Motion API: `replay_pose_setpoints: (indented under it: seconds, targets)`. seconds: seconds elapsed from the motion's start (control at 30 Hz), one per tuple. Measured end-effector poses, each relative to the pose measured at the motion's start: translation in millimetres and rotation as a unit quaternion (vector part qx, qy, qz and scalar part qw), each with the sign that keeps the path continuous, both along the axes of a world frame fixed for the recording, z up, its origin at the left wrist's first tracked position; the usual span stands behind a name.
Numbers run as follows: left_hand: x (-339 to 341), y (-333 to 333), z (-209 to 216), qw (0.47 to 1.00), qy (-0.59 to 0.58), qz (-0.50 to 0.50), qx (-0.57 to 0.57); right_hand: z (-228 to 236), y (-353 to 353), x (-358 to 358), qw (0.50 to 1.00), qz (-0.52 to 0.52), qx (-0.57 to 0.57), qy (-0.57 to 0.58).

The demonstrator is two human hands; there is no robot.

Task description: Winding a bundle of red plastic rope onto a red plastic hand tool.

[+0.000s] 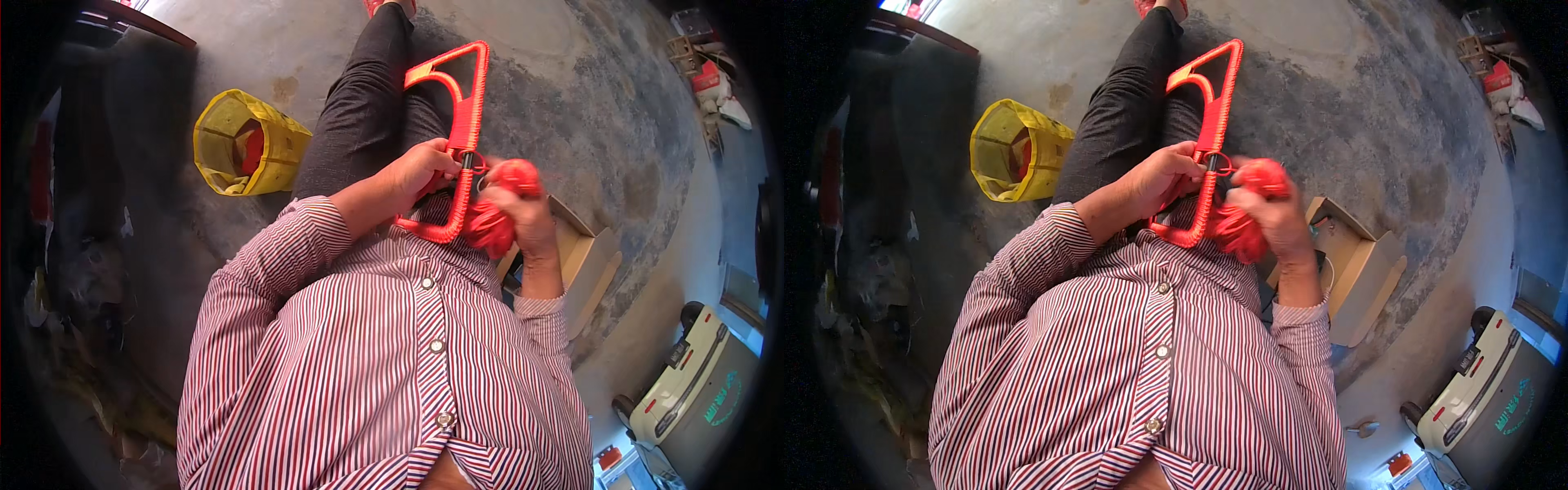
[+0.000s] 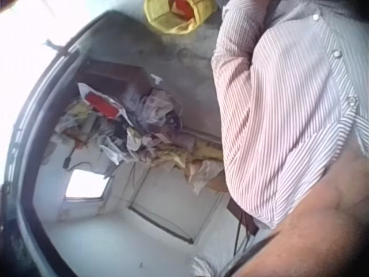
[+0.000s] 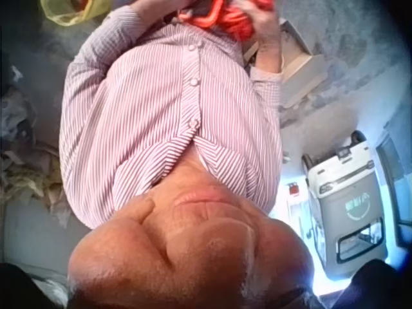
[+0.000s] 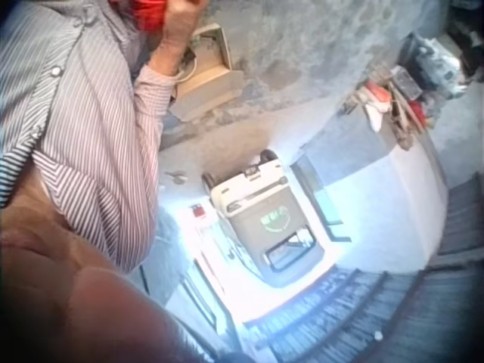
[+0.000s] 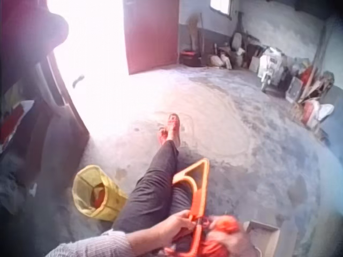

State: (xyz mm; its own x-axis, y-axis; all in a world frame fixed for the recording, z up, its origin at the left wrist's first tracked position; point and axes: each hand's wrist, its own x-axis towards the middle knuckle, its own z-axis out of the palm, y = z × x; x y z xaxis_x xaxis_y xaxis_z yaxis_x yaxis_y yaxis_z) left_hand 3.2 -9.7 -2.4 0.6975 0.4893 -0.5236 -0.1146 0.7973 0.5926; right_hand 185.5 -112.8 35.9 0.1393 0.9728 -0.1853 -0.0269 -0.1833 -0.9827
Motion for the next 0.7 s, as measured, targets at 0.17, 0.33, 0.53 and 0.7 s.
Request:
replay_pose_setpoints:
  seconds: [0.17,0.33,0.53,0.7]
  targets:
    - [-0.6,2.1,3.0,0.999,-0.036,-0.001,-0.029,44.2,5.6,-8.3,0.982,-0.054,-0.019,0.182]
    - [10.3,1.9,-4.7,0.999,-0.011,0.009,-0.033,57.1,-9.7,-16.2,0.963,0.054,-0.009,0.263]
    - [4.1,1.9,20.0,0.965,0.189,0.02,0.18,102.0,-8.9,21.2,0.998,0.043,0.033,-0.013]
    - [5.9,-21.5,74.8,0.726,0.107,-0.031,0.679,170.2,-37.8,97.8,0.975,0.011,0.203,-0.087]
